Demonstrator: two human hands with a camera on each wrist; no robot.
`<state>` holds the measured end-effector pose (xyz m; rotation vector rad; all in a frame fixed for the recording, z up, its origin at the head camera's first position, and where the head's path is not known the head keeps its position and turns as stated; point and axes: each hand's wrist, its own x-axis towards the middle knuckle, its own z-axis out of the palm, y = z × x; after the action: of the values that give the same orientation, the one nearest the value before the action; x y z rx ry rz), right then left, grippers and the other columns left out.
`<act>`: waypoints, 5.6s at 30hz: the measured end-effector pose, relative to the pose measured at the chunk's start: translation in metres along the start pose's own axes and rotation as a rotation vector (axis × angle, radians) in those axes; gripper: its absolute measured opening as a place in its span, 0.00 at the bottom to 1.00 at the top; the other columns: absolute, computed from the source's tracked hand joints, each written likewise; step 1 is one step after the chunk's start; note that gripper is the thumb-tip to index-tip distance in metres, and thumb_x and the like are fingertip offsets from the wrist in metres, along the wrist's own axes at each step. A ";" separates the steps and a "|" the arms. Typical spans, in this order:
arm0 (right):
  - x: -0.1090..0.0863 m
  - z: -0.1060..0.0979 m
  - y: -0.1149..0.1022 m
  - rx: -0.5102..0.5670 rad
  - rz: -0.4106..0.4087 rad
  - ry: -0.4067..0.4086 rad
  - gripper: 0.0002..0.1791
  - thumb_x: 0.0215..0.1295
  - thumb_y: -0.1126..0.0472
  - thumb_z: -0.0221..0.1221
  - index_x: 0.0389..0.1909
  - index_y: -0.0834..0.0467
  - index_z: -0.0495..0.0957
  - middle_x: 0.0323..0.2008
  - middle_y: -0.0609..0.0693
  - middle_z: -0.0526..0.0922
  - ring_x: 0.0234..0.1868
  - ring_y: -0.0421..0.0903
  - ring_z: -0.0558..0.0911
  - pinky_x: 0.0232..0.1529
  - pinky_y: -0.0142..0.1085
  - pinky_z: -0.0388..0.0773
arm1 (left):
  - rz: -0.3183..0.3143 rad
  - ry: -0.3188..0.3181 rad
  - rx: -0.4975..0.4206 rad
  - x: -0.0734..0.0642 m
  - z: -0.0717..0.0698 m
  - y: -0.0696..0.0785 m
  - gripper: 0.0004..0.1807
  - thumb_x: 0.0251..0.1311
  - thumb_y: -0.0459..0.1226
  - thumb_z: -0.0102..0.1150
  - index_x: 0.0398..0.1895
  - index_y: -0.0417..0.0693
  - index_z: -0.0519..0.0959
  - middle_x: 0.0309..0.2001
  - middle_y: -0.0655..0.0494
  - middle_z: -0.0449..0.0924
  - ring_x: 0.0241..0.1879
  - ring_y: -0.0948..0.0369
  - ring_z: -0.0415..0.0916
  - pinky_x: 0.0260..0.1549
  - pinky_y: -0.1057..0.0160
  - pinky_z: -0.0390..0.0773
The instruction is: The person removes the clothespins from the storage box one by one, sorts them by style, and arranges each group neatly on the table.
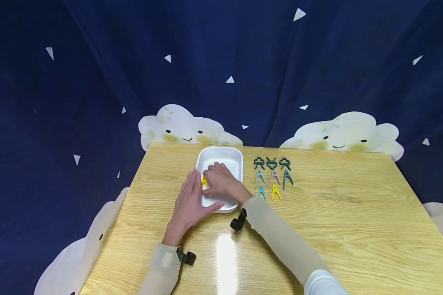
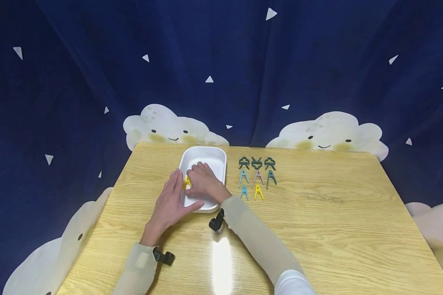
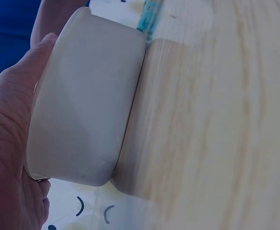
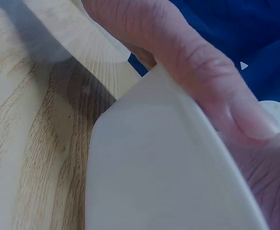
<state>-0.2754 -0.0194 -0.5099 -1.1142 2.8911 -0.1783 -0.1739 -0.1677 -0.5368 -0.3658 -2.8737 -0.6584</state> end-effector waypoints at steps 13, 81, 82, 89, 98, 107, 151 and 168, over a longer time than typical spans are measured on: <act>0.004 0.009 -0.004 -0.014 0.055 0.022 0.29 0.57 0.34 0.70 0.42 0.56 0.84 0.37 0.48 0.77 0.44 0.49 0.71 0.51 0.41 0.70 | 0.013 0.010 0.007 0.000 0.002 0.000 0.72 0.54 0.80 0.51 0.84 0.36 0.44 0.85 0.42 0.39 0.84 0.52 0.32 0.82 0.48 0.44; -0.056 -0.042 0.030 0.038 0.116 0.153 0.35 0.51 0.36 0.71 0.52 0.56 0.85 0.44 0.50 0.81 0.46 0.50 0.69 0.53 0.44 0.70 | -0.010 0.004 -0.004 0.001 -0.002 0.002 0.74 0.52 0.82 0.50 0.84 0.35 0.42 0.85 0.45 0.35 0.84 0.50 0.35 0.82 0.49 0.43; -0.058 -0.043 0.031 0.041 0.115 0.157 0.34 0.51 0.36 0.71 0.52 0.56 0.85 0.44 0.50 0.81 0.46 0.50 0.69 0.53 0.44 0.70 | -0.007 0.008 -0.003 0.001 -0.002 0.001 0.74 0.52 0.82 0.51 0.84 0.35 0.43 0.85 0.44 0.36 0.84 0.49 0.36 0.82 0.49 0.44; -0.071 -0.049 0.038 0.042 0.105 0.186 0.34 0.51 0.36 0.70 0.52 0.57 0.85 0.42 0.50 0.81 0.45 0.51 0.70 0.52 0.45 0.71 | -0.009 0.002 0.000 0.000 -0.002 0.002 0.74 0.52 0.82 0.51 0.84 0.35 0.42 0.85 0.43 0.37 0.84 0.49 0.35 0.82 0.48 0.45; -0.089 -0.054 0.049 0.046 0.133 0.205 0.34 0.50 0.37 0.69 0.52 0.57 0.85 0.43 0.50 0.81 0.45 0.51 0.70 0.50 0.45 0.70 | -0.027 -0.011 -0.021 0.000 -0.003 0.002 0.74 0.52 0.82 0.52 0.84 0.37 0.42 0.86 0.47 0.34 0.84 0.53 0.31 0.82 0.49 0.43; -0.107 -0.054 0.059 0.031 0.141 0.220 0.35 0.50 0.37 0.71 0.51 0.59 0.86 0.43 0.52 0.83 0.45 0.53 0.71 0.50 0.45 0.70 | -0.034 -0.024 -0.019 0.000 -0.002 0.001 0.75 0.51 0.82 0.51 0.84 0.37 0.40 0.86 0.46 0.33 0.84 0.55 0.29 0.82 0.51 0.41; -0.223 -0.001 0.152 0.082 0.371 0.214 0.37 0.48 0.41 0.74 0.54 0.62 0.85 0.42 0.57 0.82 0.43 0.58 0.73 0.42 0.49 0.69 | -0.026 -0.022 -0.016 -0.001 0.001 0.001 0.75 0.50 0.82 0.51 0.84 0.37 0.41 0.86 0.46 0.34 0.84 0.53 0.31 0.82 0.49 0.42; -0.226 0.002 0.162 0.091 0.391 0.208 0.39 0.45 0.41 0.75 0.55 0.61 0.84 0.38 0.55 0.75 0.40 0.57 0.68 0.38 0.45 0.60 | -0.027 -0.006 -0.030 -0.002 0.000 0.003 0.75 0.51 0.82 0.52 0.84 0.36 0.41 0.86 0.47 0.33 0.84 0.51 0.33 0.82 0.49 0.42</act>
<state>-0.2156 0.2511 -0.5325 -0.5275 3.1704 -0.4270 -0.1709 -0.1650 -0.5361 -0.3346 -2.8821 -0.7067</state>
